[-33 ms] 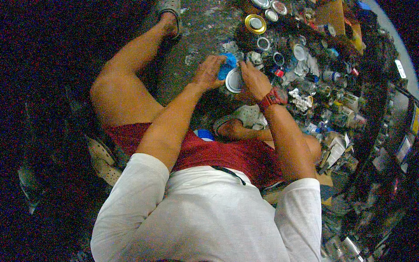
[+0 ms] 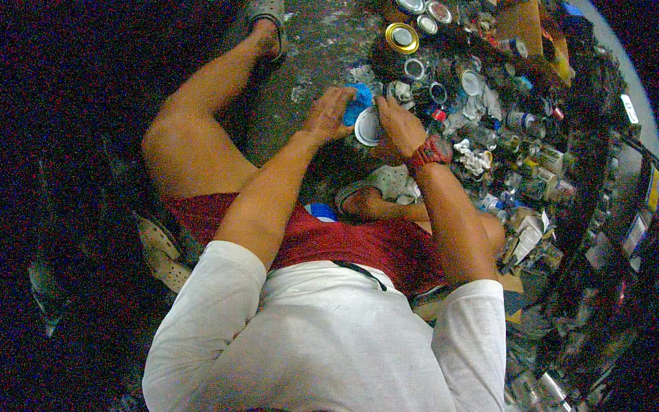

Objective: The person sits on the floor and wipes the inside of several metal cans using a blue cloth. They pick up cans one at a time, wipe them, and place them back among the pile. The person also handles a plastic bottle and other debris while cleaning.

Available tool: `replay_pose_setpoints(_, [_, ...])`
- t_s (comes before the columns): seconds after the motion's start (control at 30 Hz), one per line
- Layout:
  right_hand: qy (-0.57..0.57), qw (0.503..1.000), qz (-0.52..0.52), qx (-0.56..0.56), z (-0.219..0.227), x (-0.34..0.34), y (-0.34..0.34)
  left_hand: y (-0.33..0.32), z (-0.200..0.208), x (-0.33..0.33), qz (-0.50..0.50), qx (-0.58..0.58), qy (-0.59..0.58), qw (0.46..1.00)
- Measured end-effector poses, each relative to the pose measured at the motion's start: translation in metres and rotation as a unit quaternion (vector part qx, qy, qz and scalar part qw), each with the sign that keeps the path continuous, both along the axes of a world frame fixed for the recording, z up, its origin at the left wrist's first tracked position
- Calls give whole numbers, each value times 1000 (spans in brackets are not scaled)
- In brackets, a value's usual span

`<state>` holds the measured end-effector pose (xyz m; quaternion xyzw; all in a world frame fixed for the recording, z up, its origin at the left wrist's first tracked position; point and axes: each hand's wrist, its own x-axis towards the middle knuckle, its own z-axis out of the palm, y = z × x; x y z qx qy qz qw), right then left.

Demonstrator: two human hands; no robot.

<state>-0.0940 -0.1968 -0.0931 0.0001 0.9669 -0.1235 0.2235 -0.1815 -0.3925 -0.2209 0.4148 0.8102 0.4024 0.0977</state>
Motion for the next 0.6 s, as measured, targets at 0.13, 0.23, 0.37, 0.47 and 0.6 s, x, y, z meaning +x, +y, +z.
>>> replay_pose_setpoints(0.13, [76,996,44,22,-24,-4,11,2,-2,-3,6,-9,-2,1000])
replay_pose_setpoints(0.23, [78,995,57,23,-36,-4,18,2,-5,-4,2,9,2,1000])
replay_pose_setpoints(0.37, [86,992,82,29,-42,-7,20,1,-5,-4,4,12,3,1000])
replay_pose_setpoints(0.47, [73,993,81,35,-38,-12,17,0,-4,-4,4,10,-4,1000])
replay_pose_setpoints(0.6, [19,998,56,32,-25,-16,11,-1,-2,-5,6,27,-5,1000])
